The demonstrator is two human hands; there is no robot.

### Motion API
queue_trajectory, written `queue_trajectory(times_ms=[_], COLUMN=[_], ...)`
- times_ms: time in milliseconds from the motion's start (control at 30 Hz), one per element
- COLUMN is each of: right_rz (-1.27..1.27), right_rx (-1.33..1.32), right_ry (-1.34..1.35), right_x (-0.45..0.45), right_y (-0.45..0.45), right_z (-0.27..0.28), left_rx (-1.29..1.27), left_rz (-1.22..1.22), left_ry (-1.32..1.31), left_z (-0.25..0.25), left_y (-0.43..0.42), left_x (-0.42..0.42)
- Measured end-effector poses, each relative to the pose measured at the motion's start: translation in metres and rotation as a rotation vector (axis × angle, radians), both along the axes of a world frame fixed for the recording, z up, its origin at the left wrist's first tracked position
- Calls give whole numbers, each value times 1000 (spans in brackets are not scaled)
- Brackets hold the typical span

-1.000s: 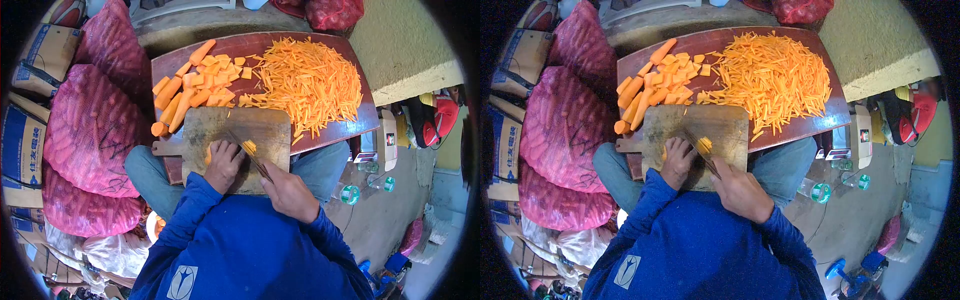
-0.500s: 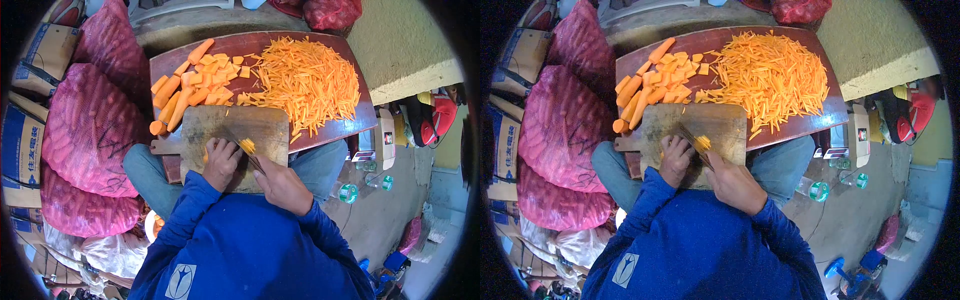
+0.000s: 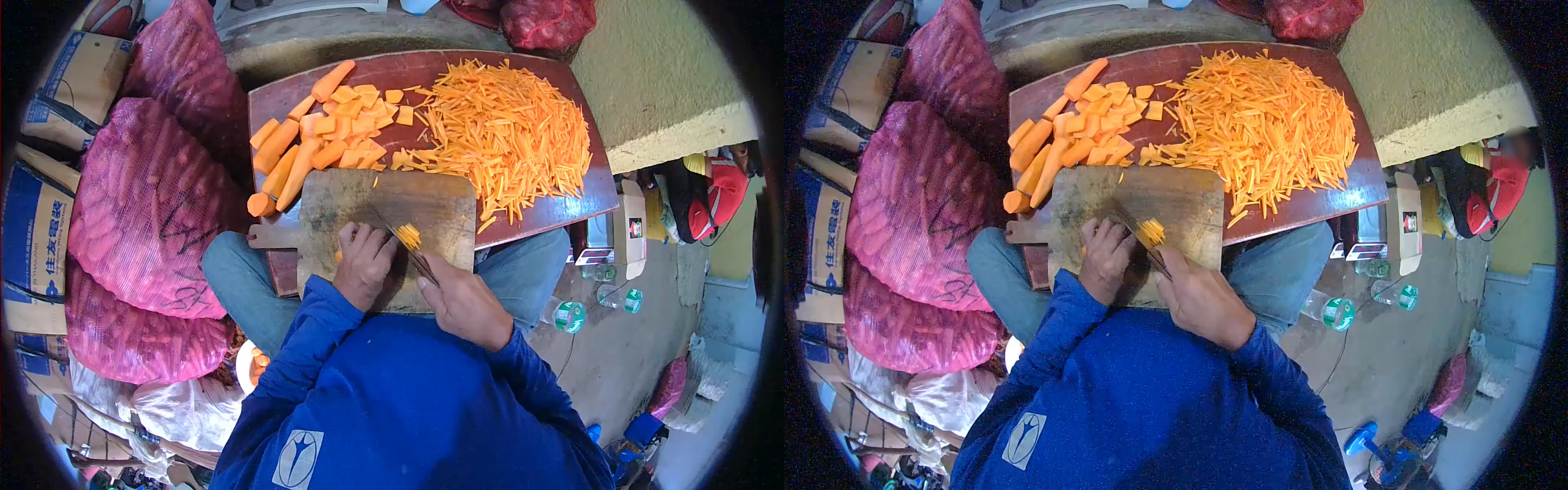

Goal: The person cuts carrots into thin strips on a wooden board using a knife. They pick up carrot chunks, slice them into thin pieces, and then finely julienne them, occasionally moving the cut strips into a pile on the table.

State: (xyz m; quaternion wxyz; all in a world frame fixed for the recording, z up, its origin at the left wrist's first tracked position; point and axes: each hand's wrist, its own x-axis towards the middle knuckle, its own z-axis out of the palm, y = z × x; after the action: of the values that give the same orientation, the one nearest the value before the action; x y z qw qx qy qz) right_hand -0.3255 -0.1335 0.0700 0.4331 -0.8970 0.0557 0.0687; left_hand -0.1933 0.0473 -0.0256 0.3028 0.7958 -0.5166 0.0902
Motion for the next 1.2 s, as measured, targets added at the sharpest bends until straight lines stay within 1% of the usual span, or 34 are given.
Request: queue_trajectory(times_ms=[67, 133, 167, 233, 367, 433, 533, 633, 667, 733, 833, 967, 1033, 1133, 1200], right_rz=[1, 2, 5, -15, -46, -54, -36, -51, -57, -45, -51, -53, -48, -46, -44], right_rx=[-8, 12, 15, 64, 12, 35, 72, 42, 43, 43, 82, 48, 76, 64, 67], right_ry=[28, -51, -49, -32, 35, -51, -20, 43, 41, 0, 32, 40, -25, -2, 4], right_x=[1, 1, 0, -2, 2, 0, -2, 4, 2, 1, -3, -2, -3, -3, -4], right_y=[-1, -2, -2, -1, 0, -1, 0, 2, 2, 0, 1, 1, 1, 0, -1], right_z=[-3, -3, -2, 2, 1, 0, -3, -1, 0, 2, 3, -1, -2, -9, -2], left_rx=[-10, 0, 3, 32, -8, 6, 20, -7, -6, -61, -32, -44, -89, -45, -68], left_rz=[-5, 10, 13, -8, -16, -3, -3, -16, -22, -2, 9, 1, -7, -12, -18], left_ry=[15, -67, -65, 18, 27, -56, 11, 43, 40, -59, -24, -38, -68, -6, 4], left_z=[1, 2, 1, 8, 3, 1, 3, 4, 3, 1, 1, -3, -3, 2, -1], left_y=[-1, -1, 0, 0, -1, 0, 1, 1, 1, -1, 0, -1, -2, 1, 0], left_x=[0, 2, 1, 0, -1, 1, -1, 0, -1, 2, 0, 0, 3, 2, 1])
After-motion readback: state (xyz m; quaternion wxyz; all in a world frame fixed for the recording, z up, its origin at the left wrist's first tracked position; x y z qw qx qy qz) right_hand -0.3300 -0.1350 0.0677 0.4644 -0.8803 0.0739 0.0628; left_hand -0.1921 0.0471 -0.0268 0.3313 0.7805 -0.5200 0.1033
